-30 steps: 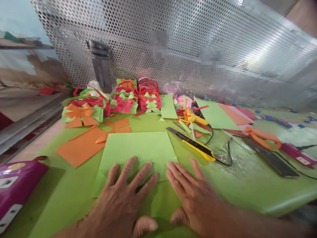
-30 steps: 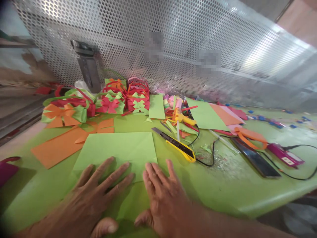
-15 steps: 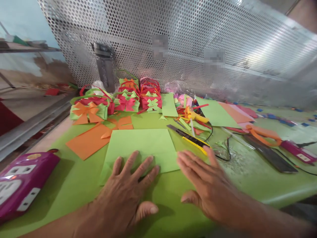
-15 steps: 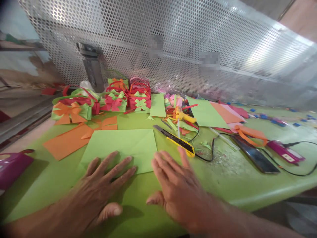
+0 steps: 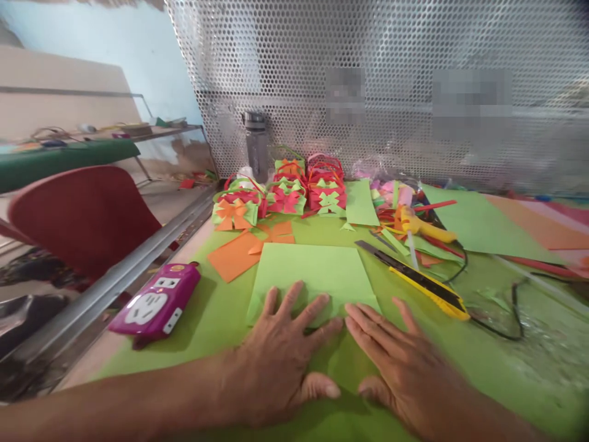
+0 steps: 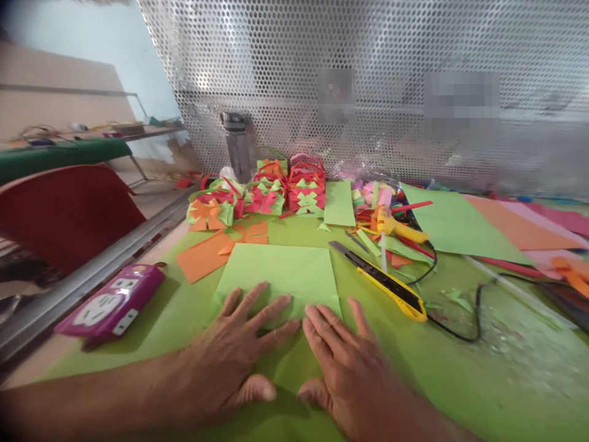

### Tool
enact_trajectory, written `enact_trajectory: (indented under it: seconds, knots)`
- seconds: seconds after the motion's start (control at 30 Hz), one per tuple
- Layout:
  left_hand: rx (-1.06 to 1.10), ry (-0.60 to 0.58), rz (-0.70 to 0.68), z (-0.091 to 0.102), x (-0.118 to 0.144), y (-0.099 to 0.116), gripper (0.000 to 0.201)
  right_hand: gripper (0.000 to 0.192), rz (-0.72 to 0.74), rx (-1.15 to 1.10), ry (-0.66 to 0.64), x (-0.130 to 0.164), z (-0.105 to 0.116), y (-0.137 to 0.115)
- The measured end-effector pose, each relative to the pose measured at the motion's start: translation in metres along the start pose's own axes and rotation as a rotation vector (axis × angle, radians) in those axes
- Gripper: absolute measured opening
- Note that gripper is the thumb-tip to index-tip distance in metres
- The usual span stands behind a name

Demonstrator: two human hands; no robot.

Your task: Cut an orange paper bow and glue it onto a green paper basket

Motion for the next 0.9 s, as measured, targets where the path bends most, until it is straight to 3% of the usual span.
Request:
enact_trajectory:
  seconds: [0.27, 0.5, 0.73, 0.83, 0.9]
  knots:
    - [-0.030, 0.014, 0.004, -0.001, 0.014, -0.008, 0.081, 0.055, -0.018, -0.017, 0.050, 0.001, 0.000, 0.001]
    - [-0.162, 0.167, 0.097, 0.017, 0.058, -0.028, 0.078, 0.057, -0.067, -0.066, 0.078, -0.001, 0.003, 0.003]
    - [-0.313, 0.280, 0.157, 0.021, 0.100, -0.050, 0.085, 0.061, -0.125, -0.173, -0.023, 0.000, -0.001, 0.010]
    - [-0.401, 0.310, 0.174, 0.025, 0.096, -0.045, 0.089, 0.062, -0.125, -0.224, -0.080, 0.000, -0.003, 0.013]
    - [-0.406, 0.389, 0.092, 0.033, 0.081, -0.025, 0.098, 0.064, -0.108, -0.245, -0.102, -0.001, -0.003, 0.015]
Point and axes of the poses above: each hand's wrist, its own x-axis away from the middle knuckle, its own z-axis out of the back of the hand, y = z × x, the point moved 8 cm from there along -x, towards the middle knuckle, and after that the axes turned 6 degrees about y, right-handed, at the moved point
